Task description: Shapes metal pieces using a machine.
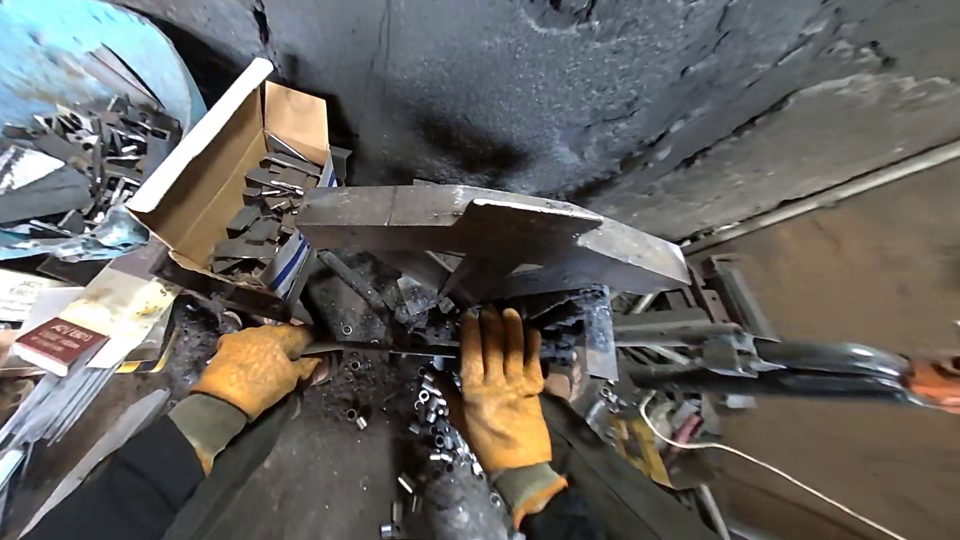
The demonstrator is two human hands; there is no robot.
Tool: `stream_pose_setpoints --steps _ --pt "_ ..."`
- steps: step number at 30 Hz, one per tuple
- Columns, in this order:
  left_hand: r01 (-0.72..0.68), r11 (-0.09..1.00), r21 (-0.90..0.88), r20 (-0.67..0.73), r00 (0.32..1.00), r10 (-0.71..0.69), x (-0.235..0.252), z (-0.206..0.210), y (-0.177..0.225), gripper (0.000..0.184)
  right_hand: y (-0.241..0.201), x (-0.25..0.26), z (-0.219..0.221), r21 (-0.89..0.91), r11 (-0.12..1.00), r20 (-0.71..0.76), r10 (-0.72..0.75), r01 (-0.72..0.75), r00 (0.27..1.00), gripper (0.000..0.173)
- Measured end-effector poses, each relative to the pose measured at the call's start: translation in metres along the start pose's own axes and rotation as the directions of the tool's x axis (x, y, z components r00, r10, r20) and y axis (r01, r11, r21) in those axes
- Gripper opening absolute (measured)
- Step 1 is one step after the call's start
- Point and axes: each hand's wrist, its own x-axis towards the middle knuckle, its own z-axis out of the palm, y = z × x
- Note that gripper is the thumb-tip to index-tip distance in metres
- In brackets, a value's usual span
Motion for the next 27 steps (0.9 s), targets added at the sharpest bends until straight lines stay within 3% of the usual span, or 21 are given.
stream_pose_setpoints --steps 4,8,15,24,27 --pt "0.001 1.000 0.013 0.095 0.995 -0.002 0.008 -0.012 0.003 0.035 -0.002 0.002 0.000 -0.091 0.996 0.031 -0.005 0.008 1.000 0.069" --pt "0.008 0.999 0.039 0.191 0.981 -0.016 0.016 -0.020 0.005 0.046 -0.004 0.004 0.001 -0.112 0.994 0.084 0.014 -0.004 0.996 0.076" --pt "-0.046 0.997 -0.068 0.082 0.995 0.051 0.004 -0.003 -0.002 0.060 -0.006 0.007 -0.004 -0.114 0.993 0.137 0.030 -0.015 0.990 0.081" --pt "0.211 0.953 -0.219 -0.122 0.963 -0.241 -0.039 0.042 0.032 0.055 -0.008 0.015 -0.007 -0.108 0.994 0.179 0.053 -0.034 0.982 0.082" --pt "0.305 0.910 -0.281 -0.095 0.935 -0.343 -0.055 0.051 0.051 0.059 -0.009 0.016 -0.006 -0.102 0.994 0.188 0.059 -0.040 0.980 0.081"
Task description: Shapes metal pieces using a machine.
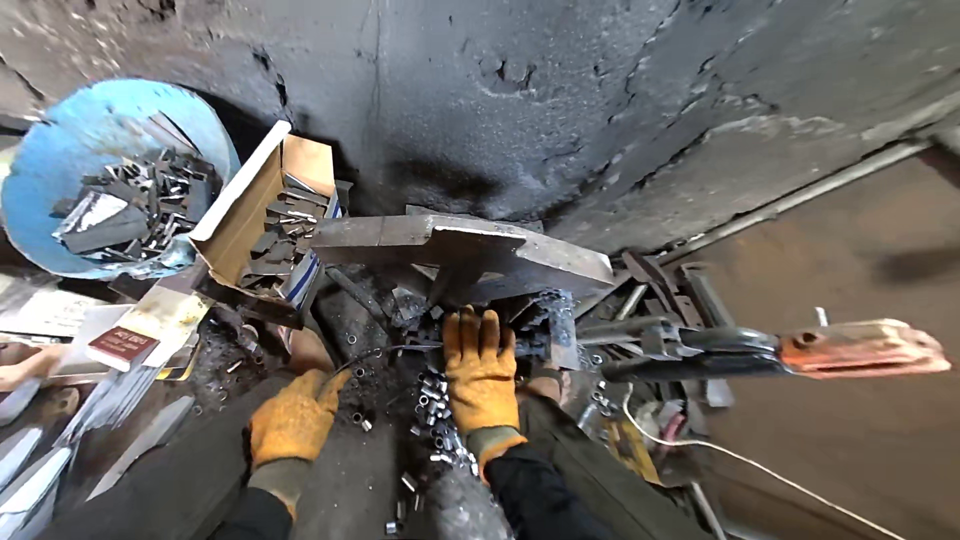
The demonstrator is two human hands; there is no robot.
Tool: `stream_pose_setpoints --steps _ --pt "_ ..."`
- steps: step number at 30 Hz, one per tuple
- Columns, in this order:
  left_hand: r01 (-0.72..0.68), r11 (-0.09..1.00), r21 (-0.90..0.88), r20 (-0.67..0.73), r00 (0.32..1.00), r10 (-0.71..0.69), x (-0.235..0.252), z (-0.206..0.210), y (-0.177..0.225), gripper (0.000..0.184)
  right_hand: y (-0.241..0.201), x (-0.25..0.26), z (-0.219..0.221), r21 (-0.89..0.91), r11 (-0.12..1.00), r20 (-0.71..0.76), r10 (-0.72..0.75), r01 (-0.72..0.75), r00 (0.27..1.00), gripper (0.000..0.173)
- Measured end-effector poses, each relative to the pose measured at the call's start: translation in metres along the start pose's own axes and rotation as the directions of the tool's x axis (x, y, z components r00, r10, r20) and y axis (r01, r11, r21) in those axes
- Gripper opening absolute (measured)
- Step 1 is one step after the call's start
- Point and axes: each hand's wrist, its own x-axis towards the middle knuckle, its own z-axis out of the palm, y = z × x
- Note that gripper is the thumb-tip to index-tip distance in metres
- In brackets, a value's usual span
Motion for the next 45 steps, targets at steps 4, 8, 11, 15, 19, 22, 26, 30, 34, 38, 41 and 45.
stream_pose_setpoints --steps 4,8,11,15,19,22,26,30,34,38,41,45 --pt "-0.019 1.000 0.003 0.065 0.998 0.018 0.006 -0.006 -0.005 0.064 -0.001 0.000 -0.002 0.010 1.000 0.024 0.010 -0.010 1.000 0.083" --pt "-0.198 0.980 -0.014 0.077 0.977 0.198 0.033 -0.029 -0.019 0.058 0.000 -0.010 -0.023 0.170 0.985 -0.006 0.014 -0.013 1.000 0.094" --pt "-0.251 0.964 0.087 0.039 0.968 0.249 0.025 -0.067 -0.006 0.054 -0.021 -0.056 -0.059 0.453 0.887 -0.015 0.111 -0.092 0.994 0.063" --pt "-0.226 0.907 -0.354 0.211 0.926 0.313 -0.029 -0.076 0.012 0.056 -0.054 -0.075 -0.108 0.860 0.172 0.484 0.028 -0.481 0.875 0.049" --pt "-0.375 0.806 -0.459 0.330 0.770 0.546 -0.109 -0.053 0.024 0.055 -0.062 -0.053 -0.146 0.803 -0.409 0.505 0.080 -0.434 0.859 0.027" --pt "-0.583 0.812 0.041 0.080 0.812 0.579 -0.157 -0.086 0.041 0.053 -0.016 -0.050 -0.169 0.901 0.062 0.412 0.180 -0.429 0.893 0.025" --pt "-0.640 0.563 0.523 -0.510 0.294 0.808 -0.178 -0.173 0.056 0.061 0.049 -0.042 -0.192 0.587 0.801 0.117 0.057 -0.115 0.991 0.034" --pt "-0.562 0.624 0.543 -0.432 0.450 0.782 -0.130 -0.199 0.063 0.093 0.065 -0.041 -0.224 0.426 0.868 -0.228 -0.170 0.255 0.959 0.024" --pt "-0.522 0.754 0.399 -0.437 0.614 0.657 -0.114 -0.194 0.059 0.071 0.108 -0.042 -0.264 0.497 0.866 -0.057 -0.035 0.059 0.998 0.081" --pt "-0.486 0.806 0.339 -0.491 0.639 0.592 -0.100 -0.190 0.057 0.060 0.141 -0.047 -0.260 0.457 0.889 0.060 0.005 -0.032 0.998 0.100" --pt "-0.461 0.820 0.340 -0.445 0.689 0.572 -0.086 -0.191 0.069 0.071 0.143 -0.041 -0.238 0.364 0.931 -0.037 -0.029 0.040 0.999 0.074" --pt "-0.484 0.817 0.314 -0.398 0.714 0.576 -0.052 -0.194 0.087 0.074 0.146 -0.020 -0.218 0.214 0.976 -0.154 -0.007 0.040 0.988 0.063"
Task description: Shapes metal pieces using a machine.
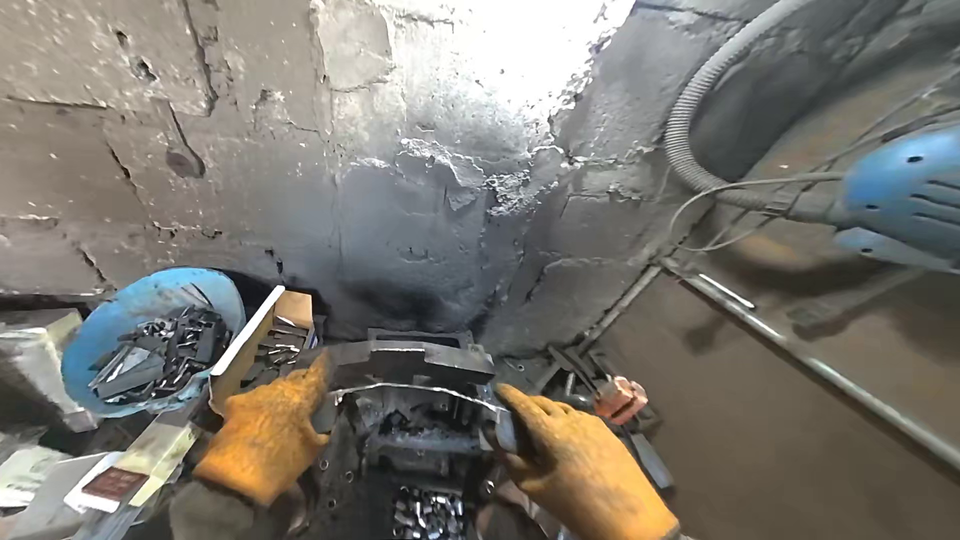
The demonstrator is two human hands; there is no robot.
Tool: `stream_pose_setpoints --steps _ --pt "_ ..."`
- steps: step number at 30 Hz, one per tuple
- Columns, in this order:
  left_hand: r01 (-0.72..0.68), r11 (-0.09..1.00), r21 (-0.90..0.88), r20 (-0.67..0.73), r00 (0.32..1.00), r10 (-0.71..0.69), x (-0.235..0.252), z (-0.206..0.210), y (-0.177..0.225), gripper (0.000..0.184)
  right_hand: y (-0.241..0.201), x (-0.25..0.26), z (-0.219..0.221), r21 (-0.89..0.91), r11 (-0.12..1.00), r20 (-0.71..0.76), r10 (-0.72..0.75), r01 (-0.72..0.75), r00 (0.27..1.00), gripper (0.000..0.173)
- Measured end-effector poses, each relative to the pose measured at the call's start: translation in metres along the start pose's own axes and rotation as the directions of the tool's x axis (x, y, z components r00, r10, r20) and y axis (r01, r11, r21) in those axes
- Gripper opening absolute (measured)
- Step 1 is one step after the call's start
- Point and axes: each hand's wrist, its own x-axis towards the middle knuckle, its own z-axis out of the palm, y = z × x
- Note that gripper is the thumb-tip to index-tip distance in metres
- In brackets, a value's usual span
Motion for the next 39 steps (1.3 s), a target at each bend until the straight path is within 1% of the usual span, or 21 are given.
stream_pose_setpoints --steps 2,5,7,9,11,13,14,15,17,18,20,21,24,26,29,32,34,35,37,38,39 --pt "0.043 0.999 -0.011 0.149 0.988 -0.040 0.024 0.000 0.004 0.076 0.004 0.015 0.003 -0.067 0.997 0.009 0.025 -0.025 1.000 0.061" --pt "0.054 0.999 0.000 0.298 0.953 -0.052 0.057 0.003 0.007 0.064 0.011 0.042 0.005 -0.105 0.993 0.079 0.069 -0.061 0.994 0.050" --pt "0.014 1.000 0.023 0.340 0.940 -0.021 0.075 0.008 0.004 0.053 0.021 0.059 0.013 -0.111 0.993 0.084 0.052 -0.042 0.995 0.045" --pt "-0.027 0.999 0.025 0.370 0.929 0.016 0.086 0.011 0.000 0.051 0.034 0.070 0.022 -0.115 0.993 0.033 -0.009 0.013 0.999 0.041" --pt "-0.035 0.999 0.025 0.392 0.920 0.022 0.086 0.011 0.000 0.049 0.035 0.068 0.025 -0.101 0.995 0.058 0.000 0.006 0.998 0.041" --pt "-0.023 1.000 0.020 0.374 0.927 0.014 0.079 0.006 -0.001 0.048 0.031 0.062 0.024 -0.086 0.996 0.036 0.014 -0.011 0.999 0.041" --pt "-0.026 1.000 0.013 0.316 0.948 0.021 0.075 0.001 -0.002 0.049 0.029 0.060 0.023 -0.071 0.997 -0.017 0.004 -0.005 1.000 0.043" --pt "-0.041 0.999 0.008 0.203 0.978 0.039 0.071 -0.001 -0.004 0.053 0.029 0.059 0.020 -0.053 0.999 -0.085 -0.014 0.010 0.996 0.046" --pt "-0.070 0.997 0.012 -0.068 0.995 0.071 0.063 0.003 -0.010 0.076 0.026 0.063 0.016 -0.004 1.000 -0.155 -0.027 0.027 0.988 0.062" --pt "-0.048 0.998 0.034 -0.090 0.995 0.051 0.062 0.006 -0.013 0.089 0.022 0.066 0.017 0.017 1.000 -0.134 -0.013 0.016 0.991 0.072" --pt "0.020 0.999 0.041 0.078 0.997 -0.023 0.063 0.008 -0.015 0.108 0.018 0.077 0.029 0.034 0.999 -0.045 -0.006 0.007 0.999 0.081" --pt "0.034 0.999 0.022 0.155 0.987 -0.037 0.063 0.014 -0.017 0.110 0.018 0.078 0.039 0.029 0.999 0.002 -0.022 0.022 1.000 0.081" --pt "0.125 0.989 -0.075 0.292 0.952 -0.098 0.055 0.034 -0.025 0.093 0.023 0.066 0.066 0.000 0.995 0.063 -0.100 0.100 0.993 0.077" --pt "0.154 0.977 -0.144 0.293 0.950 -0.107 0.054 0.041 -0.029 0.079 0.027 0.060 0.075 0.007 0.992 0.034 -0.126 0.126 0.991 0.070" --pt "0.149 0.970 -0.191 0.270 0.958 -0.094 0.056 0.047 -0.030 0.073 0.032 0.059 0.081 0.045 0.987 -0.015 -0.154 0.155 0.988 0.060" --pt "0.130 0.974 -0.186 0.237 0.968 -0.084 0.055 0.053 -0.033 0.072 0.031 0.062 0.086 0.013 0.983 -0.072 -0.181 0.183 0.981 0.056" --pt "0.110 0.984 -0.139 0.187 0.979 -0.083 0.056 0.052 -0.034 0.078 0.031 0.066 0.084 -0.054 0.983 -0.115 -0.181 0.175 0.977 0.054" --pt "0.092 0.991 -0.099 0.143 0.987 -0.077 0.057 0.053 -0.033 0.089 0.031 0.070 0.081 -0.076 0.984 -0.127 -0.171 0.162 0.977 0.057" --pt "0.081 0.996 -0.046 0.126 0.989 -0.075 0.063 0.055 -0.029 0.109 0.027 0.078 0.077 -0.067 0.992 -0.067 -0.110 0.106 0.992 0.077" --pt "0.088 0.996 -0.030 0.158 0.984 -0.082 0.067 0.056 -0.025 0.110 0.024 0.081 0.079 -0.042 0.997 0.002 -0.066 0.066 0.998 0.086" --pt "0.104 0.995 -0.008 0.201 0.974 -0.101 0.070 0.056 -0.020 0.107 0.021 0.083 0.083 -0.005 0.999 0.075 -0.032 0.033 0.997 0.090"
